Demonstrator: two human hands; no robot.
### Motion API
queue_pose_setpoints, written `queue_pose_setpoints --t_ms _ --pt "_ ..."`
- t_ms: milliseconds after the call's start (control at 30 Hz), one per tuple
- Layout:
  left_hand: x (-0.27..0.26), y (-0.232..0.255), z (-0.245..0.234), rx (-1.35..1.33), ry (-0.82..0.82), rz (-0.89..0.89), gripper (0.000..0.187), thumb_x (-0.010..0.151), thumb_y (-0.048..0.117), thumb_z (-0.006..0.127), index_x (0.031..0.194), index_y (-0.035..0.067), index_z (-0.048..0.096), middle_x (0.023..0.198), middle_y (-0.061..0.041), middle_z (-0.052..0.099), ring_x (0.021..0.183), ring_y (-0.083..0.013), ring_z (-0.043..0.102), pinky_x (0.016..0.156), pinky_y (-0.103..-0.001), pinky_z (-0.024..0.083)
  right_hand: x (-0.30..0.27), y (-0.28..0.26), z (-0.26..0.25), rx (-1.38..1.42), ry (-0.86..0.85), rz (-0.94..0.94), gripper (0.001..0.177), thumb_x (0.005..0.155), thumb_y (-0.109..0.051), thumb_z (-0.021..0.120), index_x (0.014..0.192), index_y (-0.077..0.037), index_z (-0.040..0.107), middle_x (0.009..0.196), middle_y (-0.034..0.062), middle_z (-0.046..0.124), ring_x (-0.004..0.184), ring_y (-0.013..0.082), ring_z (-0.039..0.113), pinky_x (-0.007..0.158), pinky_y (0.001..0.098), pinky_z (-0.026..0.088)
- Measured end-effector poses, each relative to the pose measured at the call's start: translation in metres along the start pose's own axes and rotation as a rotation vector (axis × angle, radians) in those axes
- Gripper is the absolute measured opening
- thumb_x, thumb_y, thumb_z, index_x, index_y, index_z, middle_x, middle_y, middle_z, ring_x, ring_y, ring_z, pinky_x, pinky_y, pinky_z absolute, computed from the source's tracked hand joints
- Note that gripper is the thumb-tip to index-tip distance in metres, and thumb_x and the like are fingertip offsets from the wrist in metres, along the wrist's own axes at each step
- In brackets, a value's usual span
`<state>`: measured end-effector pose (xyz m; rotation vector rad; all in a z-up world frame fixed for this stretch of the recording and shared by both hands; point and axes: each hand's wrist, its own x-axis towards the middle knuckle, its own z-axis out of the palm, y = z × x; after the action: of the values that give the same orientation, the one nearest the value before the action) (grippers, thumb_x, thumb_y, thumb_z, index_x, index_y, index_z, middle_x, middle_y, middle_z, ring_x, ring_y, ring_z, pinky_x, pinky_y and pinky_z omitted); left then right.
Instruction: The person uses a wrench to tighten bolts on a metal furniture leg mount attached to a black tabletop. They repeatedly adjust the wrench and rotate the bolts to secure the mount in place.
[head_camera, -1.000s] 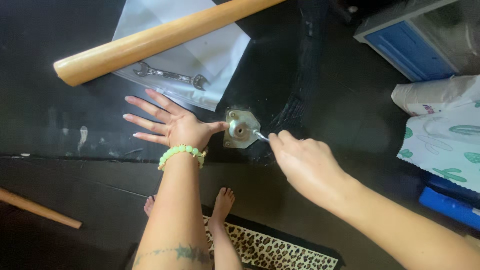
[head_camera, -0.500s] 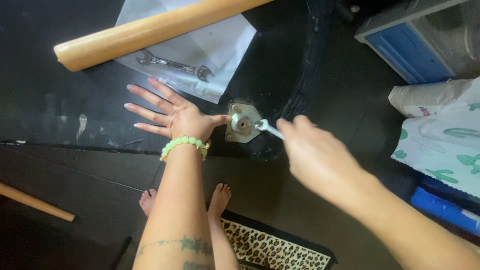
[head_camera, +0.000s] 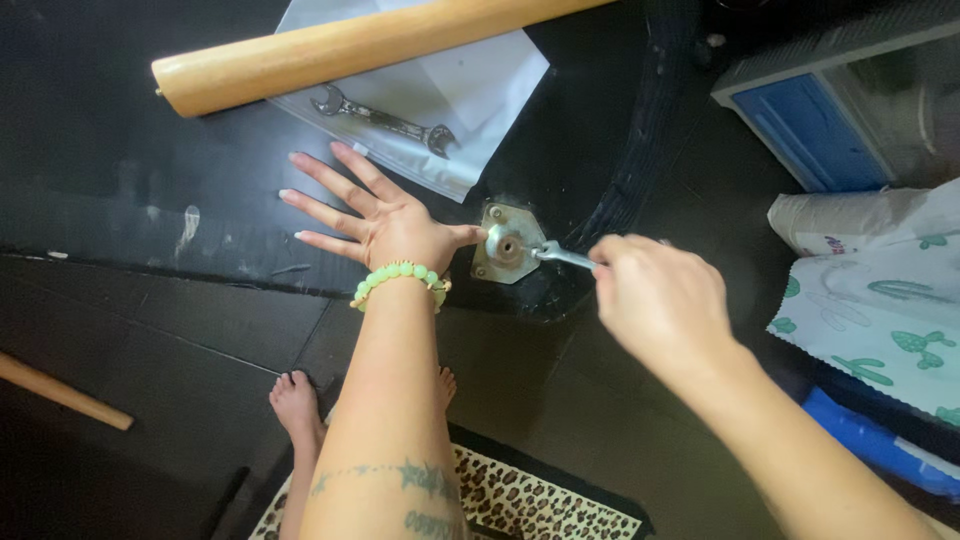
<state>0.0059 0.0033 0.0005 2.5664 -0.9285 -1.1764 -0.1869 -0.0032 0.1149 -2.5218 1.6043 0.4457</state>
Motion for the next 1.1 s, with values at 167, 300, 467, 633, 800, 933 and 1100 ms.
queue_pose_setpoints --t_ms 167,300,467,633,800,933,1100 --pt "0.001 -0.001 0.002 -0.021 -0.01 0.004 0.171 0.05 0.062 0.096 0.157 0.0 -0.022 0.158 -0.033 -0.033 0.141 -0.059 -0.033 0.116 -0.075 -0.013 -0.004 -0.033 0.005 -0.273 0.026 -0.334 0.015 0.081 -0.009 0.066 0.095 -0.009 0.072 0.079 0.0064 0.067 0.075 0.0245 0.07 0.063 0.0379 0.057" --pt "0.001 -0.004 0.004 -0.046 0.005 0.015 0.172 0.049 0.064 0.096 0.156 -0.001 -0.022 0.159 -0.033 -0.032 0.143 -0.0588 -0.032 0.117 -0.076 -0.012 -0.007 -0.031 -0.003 -0.282 0.011 -0.528 0.041 0.078 -0.01 0.067 0.119 -0.005 0.071 0.076 0.0073 0.063 0.069 0.024 0.07 0.056 0.0367 0.056" --pt "0.0 -0.004 0.004 -0.056 -0.002 0.025 0.173 0.047 0.063 0.096 0.156 0.001 -0.023 0.159 -0.032 -0.032 0.143 -0.0584 -0.032 0.117 -0.075 -0.011 -0.006 -0.004 -0.011 0.077 -0.186 -0.028 0.046 0.089 -0.021 0.064 0.135 -0.021 0.064 0.095 0.0097 0.069 0.081 0.0327 0.07 0.069 0.0433 0.054" --pt "0.001 -0.005 0.004 -0.045 -0.014 0.03 0.173 0.048 0.064 0.095 0.156 -0.001 -0.023 0.157 -0.033 -0.034 0.142 -0.059 -0.032 0.116 -0.076 -0.012 0.0 0.011 -0.005 0.347 -0.275 0.262 0.045 0.096 -0.023 0.057 0.139 -0.013 0.056 0.098 0.0126 0.074 0.091 0.0303 0.072 0.082 0.0407 0.054" --pt "0.003 -0.004 0.003 -0.033 -0.038 0.019 0.172 0.049 0.064 0.095 0.156 -0.001 -0.024 0.157 -0.034 -0.034 0.141 -0.0596 -0.033 0.116 -0.077 -0.012 0.006 0.02 0.002 0.37 -0.528 0.41 0.029 0.099 -0.023 0.057 0.124 -0.014 0.07 0.091 0.0146 0.077 0.088 0.0307 0.075 0.085 0.0396 0.057" --pt "0.002 -0.004 0.003 -0.036 -0.037 0.013 0.172 0.049 0.063 0.095 0.156 0.0 -0.024 0.157 -0.034 -0.034 0.142 -0.0586 -0.033 0.116 -0.076 -0.012 0.003 0.013 0.002 0.136 -0.213 0.015 0.022 0.091 -0.013 0.06 0.104 -0.005 0.076 0.099 0.0147 0.075 0.095 0.0348 0.069 0.096 0.0463 0.047" --pt "0.001 -0.003 0.003 -0.039 -0.003 0.026 0.172 0.049 0.064 0.095 0.155 -0.001 -0.023 0.157 -0.034 -0.034 0.141 -0.0594 -0.032 0.116 -0.076 -0.012 0.004 -0.007 -0.005 0.013 -0.193 -0.104 0.019 0.084 -0.002 0.061 0.098 -0.002 0.073 0.094 0.0156 0.071 0.094 0.035 0.067 0.085 0.0461 0.053"
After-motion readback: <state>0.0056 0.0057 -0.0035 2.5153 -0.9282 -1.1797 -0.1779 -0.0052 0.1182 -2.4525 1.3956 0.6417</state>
